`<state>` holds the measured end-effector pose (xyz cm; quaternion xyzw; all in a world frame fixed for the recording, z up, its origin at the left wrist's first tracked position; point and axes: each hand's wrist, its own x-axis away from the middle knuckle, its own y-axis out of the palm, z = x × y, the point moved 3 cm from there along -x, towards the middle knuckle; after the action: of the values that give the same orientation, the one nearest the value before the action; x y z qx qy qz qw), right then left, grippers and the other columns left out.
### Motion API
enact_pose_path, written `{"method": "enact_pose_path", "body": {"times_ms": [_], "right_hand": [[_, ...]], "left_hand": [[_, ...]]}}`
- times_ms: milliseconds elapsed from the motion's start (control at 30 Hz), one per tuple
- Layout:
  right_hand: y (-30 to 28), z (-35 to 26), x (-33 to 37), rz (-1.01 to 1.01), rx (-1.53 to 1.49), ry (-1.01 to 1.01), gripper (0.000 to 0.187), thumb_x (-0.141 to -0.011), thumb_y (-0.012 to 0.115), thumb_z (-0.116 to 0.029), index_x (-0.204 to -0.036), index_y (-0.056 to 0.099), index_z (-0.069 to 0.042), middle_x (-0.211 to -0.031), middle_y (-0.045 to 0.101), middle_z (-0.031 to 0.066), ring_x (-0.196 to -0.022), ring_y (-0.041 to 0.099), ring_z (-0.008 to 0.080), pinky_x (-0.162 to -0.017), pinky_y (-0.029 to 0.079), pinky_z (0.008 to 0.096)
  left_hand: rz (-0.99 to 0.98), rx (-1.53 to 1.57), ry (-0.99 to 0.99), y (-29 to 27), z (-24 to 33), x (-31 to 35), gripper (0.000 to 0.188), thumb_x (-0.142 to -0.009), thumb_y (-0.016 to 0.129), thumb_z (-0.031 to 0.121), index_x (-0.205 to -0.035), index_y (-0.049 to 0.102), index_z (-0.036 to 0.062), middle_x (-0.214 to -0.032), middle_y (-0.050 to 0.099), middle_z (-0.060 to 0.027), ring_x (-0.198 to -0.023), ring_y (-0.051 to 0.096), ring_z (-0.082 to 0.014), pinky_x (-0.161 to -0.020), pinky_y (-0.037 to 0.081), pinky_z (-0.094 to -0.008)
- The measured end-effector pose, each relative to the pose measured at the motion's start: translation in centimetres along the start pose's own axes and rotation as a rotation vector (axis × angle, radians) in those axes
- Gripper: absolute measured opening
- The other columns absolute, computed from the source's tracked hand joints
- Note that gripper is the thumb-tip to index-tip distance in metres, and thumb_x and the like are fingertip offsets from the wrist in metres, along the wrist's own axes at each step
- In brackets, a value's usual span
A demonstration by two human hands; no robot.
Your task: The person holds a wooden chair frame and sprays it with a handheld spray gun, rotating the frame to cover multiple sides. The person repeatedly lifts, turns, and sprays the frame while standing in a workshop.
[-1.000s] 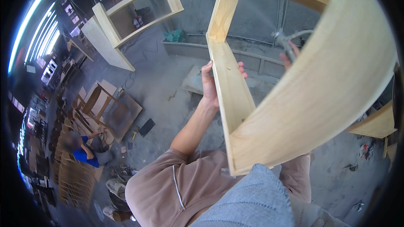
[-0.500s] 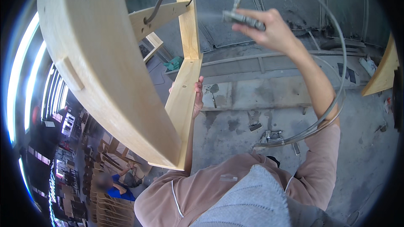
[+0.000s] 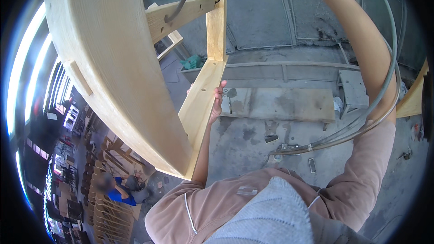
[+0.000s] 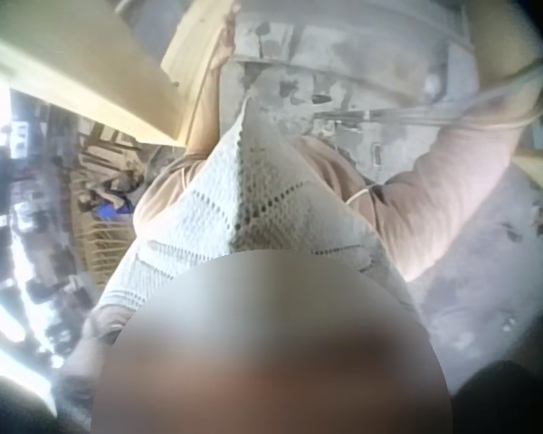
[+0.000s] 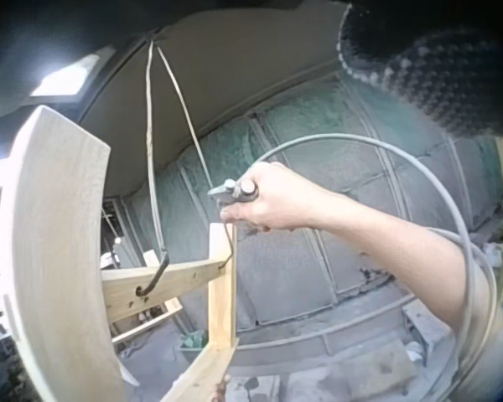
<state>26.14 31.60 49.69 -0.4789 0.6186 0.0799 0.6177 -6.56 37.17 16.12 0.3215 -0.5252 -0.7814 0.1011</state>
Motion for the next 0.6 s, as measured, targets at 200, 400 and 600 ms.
{"method": "enact_pose_path", "body": {"times_ms": [200,400,600], "right_hand": [[0.2,0.5,-0.8,0.309,0.230,-0.183,0.037,-0.091,0.078,-0.034,-0.080,0.072,0.001,-0.068,0.071,0.0161,-0.064,0.072,0.0256,-0.060,0.054,0.0428],[-1.1,-0.1,4.6,0.157,-0.292,0.170,0.028,-0.102,0.069,-0.035,-0.093,0.068,-0.008,-0.080,0.072,0.0013,-0.060,0.065,0.0075,-0.046,0.045,0.0214],[-5.5,0.1,4.1,-0.035,-0.340,0.376,0.034,-0.107,0.061,-0.040,-0.100,0.070,-0.008,-0.087,0.076,0.0054,-0.060,0.065,0.0097,-0.041,0.043,0.0229]], "left_hand": [[0.140,-0.019,0.010,0.6,0.1,1.2,0.099,-0.097,0.062,0.042,-0.155,0.013,-0.0212,-0.127,0.056,-0.0271,-0.116,0.065,-0.0378,-0.107,0.058,-0.0438],[0.203,-0.134,-0.031,-1.1,4.4,0.9,0.095,-0.095,0.057,0.036,-0.151,0.013,-0.0262,-0.121,0.053,-0.0269,-0.102,0.060,-0.0337,-0.093,0.061,-0.0402],[0.171,-0.185,-0.038,-3.0,7.0,-0.4,0.094,-0.095,0.057,0.036,-0.151,0.014,-0.0274,-0.117,0.053,-0.0256,-0.094,0.057,-0.0293,-0.081,0.061,-0.0373]]}}
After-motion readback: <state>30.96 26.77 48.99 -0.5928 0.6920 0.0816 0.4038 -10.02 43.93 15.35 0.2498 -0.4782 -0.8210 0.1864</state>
